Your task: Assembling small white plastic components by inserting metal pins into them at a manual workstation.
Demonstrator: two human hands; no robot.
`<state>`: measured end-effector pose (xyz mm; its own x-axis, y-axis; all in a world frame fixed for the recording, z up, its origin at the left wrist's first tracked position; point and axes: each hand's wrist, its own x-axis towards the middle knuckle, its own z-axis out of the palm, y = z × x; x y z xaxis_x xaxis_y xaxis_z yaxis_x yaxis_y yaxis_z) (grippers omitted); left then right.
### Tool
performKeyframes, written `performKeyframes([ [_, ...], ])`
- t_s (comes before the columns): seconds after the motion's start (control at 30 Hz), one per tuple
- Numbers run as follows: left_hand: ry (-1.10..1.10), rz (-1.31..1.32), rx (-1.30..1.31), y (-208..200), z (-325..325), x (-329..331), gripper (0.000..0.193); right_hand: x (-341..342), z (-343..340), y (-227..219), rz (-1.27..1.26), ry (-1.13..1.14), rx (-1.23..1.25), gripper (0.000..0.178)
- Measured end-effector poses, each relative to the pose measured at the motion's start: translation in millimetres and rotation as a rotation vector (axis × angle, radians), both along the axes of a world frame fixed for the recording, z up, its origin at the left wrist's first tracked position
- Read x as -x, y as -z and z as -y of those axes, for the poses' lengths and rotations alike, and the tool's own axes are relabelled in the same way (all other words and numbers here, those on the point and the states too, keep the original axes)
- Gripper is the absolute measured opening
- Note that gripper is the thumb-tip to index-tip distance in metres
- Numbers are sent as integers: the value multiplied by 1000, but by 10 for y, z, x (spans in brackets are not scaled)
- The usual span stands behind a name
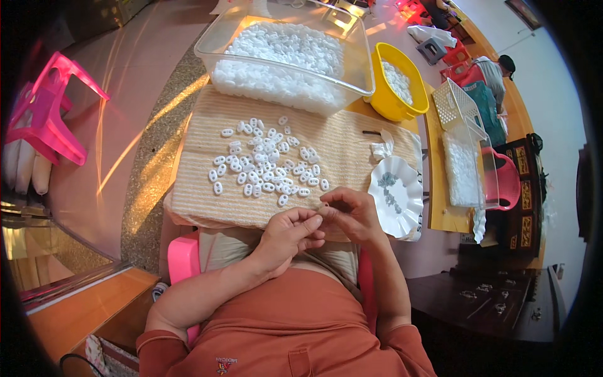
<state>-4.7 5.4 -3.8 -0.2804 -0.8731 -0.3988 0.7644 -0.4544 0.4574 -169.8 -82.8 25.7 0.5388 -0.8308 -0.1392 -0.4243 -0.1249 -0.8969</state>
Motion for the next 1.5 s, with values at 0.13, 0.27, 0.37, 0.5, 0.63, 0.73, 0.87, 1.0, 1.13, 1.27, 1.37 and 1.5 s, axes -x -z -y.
performKeyframes([
  [0.13,15,-52,15,-36,0,0,14,86,-78,6,17,-11,5,27],
  [0.27,34,-119,23,-50,-8,-7,14,126,-117,-9,169,-10,-145,24],
  [0.37,49,-83,43,-61,-13,-2,13,104,-129,-80,223,-93,-138,21],
  [0.5,61,-97,40,-67,-12,0,12,117,-72,-90,257,-258,-20,16],
  [0.63,61,-100,49,-60,-22,-15,14,127,-93,-76,277,-257,-1,19],
  [0.73,50,-104,52,-53,-19,-24,18,122,-136,-59,363,-214,-161,20],
  [0.87,81,-110,51,-28,-20,-11,21,168,-145,4,414,-223,-185,20],
  [1.0,108,-101,62,-27,-10,12,22,205,-211,47,439,-198,-203,19],
  [1.13,128,-96,62,-65,-8,12,23,263,-246,-45,340,-131,51,14],
  [1.27,125,-74,58,-59,-35,5,20,610,-108,-59,121,182,197,11],
  [1.37,122,-64,55,-58,-37,-4,15,884,153,-186,-197,382,433,15],
  [1.5,143,-61,53,-52,-21,7,16,1393,500,-106,-412,411,665,17],
])
